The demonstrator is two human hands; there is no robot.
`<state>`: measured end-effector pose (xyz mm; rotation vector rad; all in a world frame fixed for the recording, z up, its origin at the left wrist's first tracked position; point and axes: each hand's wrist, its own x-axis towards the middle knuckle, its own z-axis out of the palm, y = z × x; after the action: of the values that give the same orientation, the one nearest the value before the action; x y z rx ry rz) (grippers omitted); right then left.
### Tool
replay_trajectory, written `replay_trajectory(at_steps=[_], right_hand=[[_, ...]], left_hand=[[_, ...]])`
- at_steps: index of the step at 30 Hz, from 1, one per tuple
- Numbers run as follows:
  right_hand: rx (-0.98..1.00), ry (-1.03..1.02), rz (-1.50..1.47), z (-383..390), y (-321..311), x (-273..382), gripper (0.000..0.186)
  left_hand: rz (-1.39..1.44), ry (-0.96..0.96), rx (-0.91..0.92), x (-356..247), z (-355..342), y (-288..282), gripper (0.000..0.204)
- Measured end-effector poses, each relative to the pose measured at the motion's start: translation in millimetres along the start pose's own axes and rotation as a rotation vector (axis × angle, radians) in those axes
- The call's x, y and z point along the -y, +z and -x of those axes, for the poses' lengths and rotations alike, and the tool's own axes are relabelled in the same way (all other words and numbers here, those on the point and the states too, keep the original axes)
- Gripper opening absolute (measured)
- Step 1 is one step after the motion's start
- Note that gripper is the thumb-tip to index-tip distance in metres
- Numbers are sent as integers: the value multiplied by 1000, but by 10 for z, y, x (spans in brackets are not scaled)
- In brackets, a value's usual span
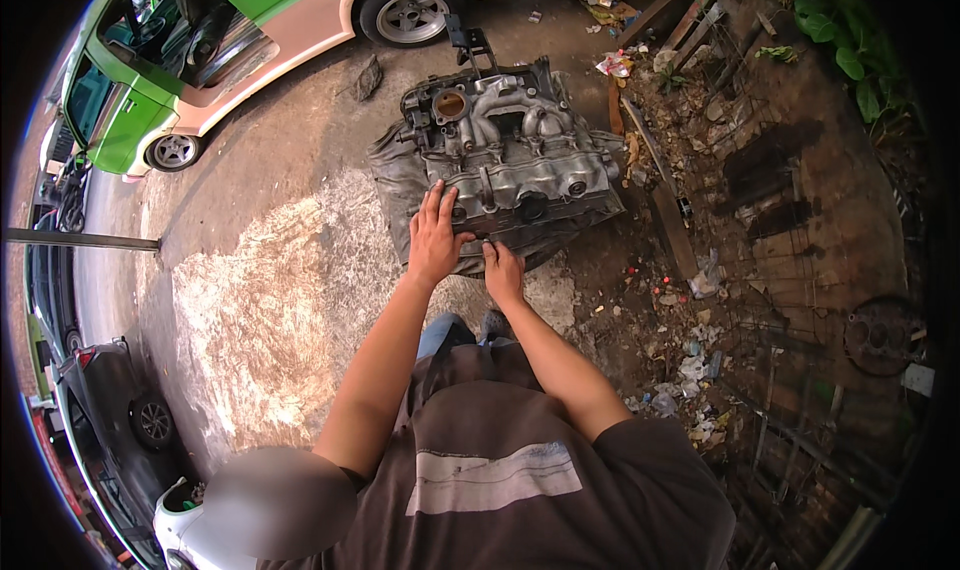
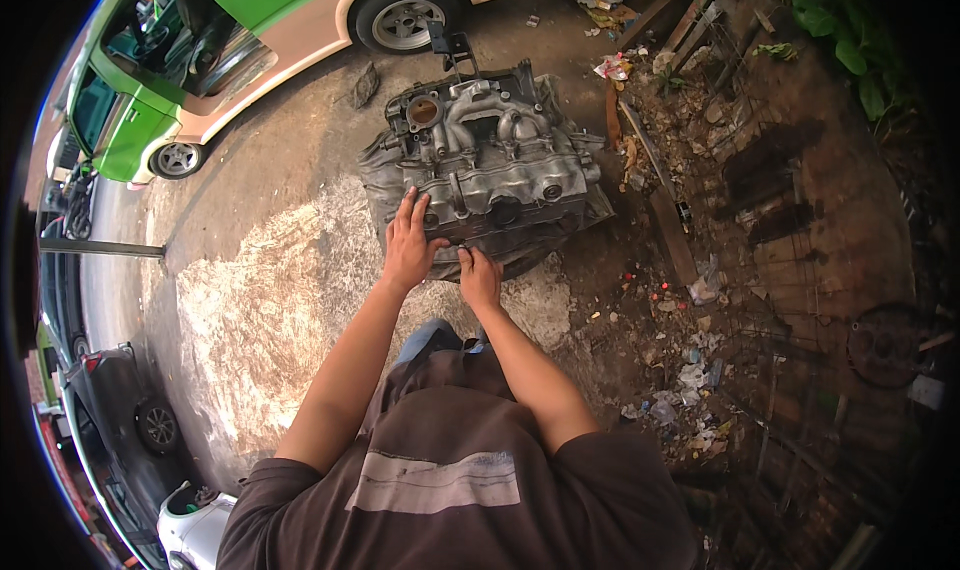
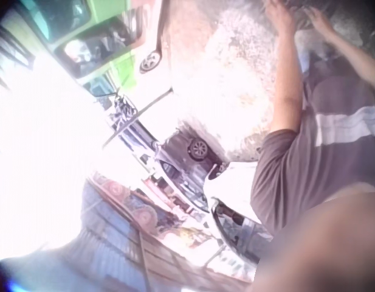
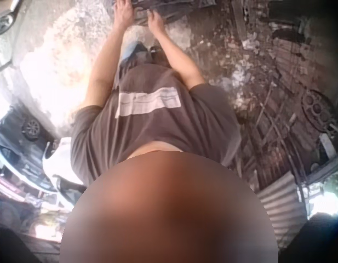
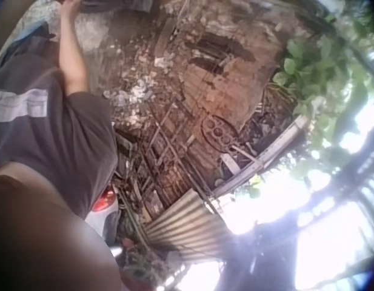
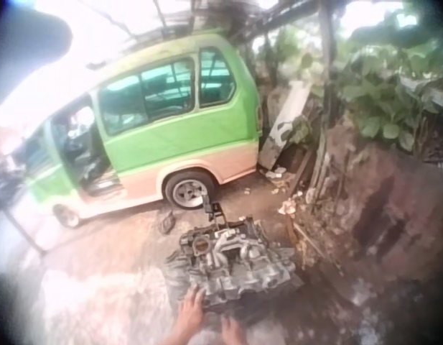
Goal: The person uses a wrench to tighten bolts on a car engine block resting on a cloth on the ground. They repeatedly adjust the wrench and reposition their hands to work on different bolt locations on the engine.
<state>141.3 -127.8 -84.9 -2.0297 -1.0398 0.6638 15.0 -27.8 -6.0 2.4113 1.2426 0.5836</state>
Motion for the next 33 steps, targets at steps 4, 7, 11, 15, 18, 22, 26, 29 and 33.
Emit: replay_trajectory(at_steps=[4, 7, 11, 15, 18, 22, 26, 29, 33], right_hand=[[9, -222, 231, -172, -166, 15, 40], [16, -275, 355, -200, -234, 34, 37], [-74, -300, 338, -180, -299, 56, 40], [-84, -353, 436, -233, -371, 75, 39], [-134, -395, 498, -245, -371, 72, 37], [-152, -321, 459, -214, -308, 69, 35], [-159, -289, 431, -224, -304, 129, 35], [-171, -242, 443, -230, -373, 200, 40], [-202, -197, 490, -226, -459, 228, 52]], left_hand=[[4, 26, -21, 12, -1, 11, 95], [6, 34, -30, 37, -7, 33, 95], [24, 34, -24, 61, 3, 44, 95], [26, 42, -11, 57, -12, 23, 95], [21, 48, -9, 48, -13, 6, 96], [34, 58, -10, 59, -13, 4, 96], [24, 63, -1, 85, -29, 24, 95], [21, 56, 19, 89, -21, 41, 95], [10, 47, 26, 94, 4, 35, 95]])
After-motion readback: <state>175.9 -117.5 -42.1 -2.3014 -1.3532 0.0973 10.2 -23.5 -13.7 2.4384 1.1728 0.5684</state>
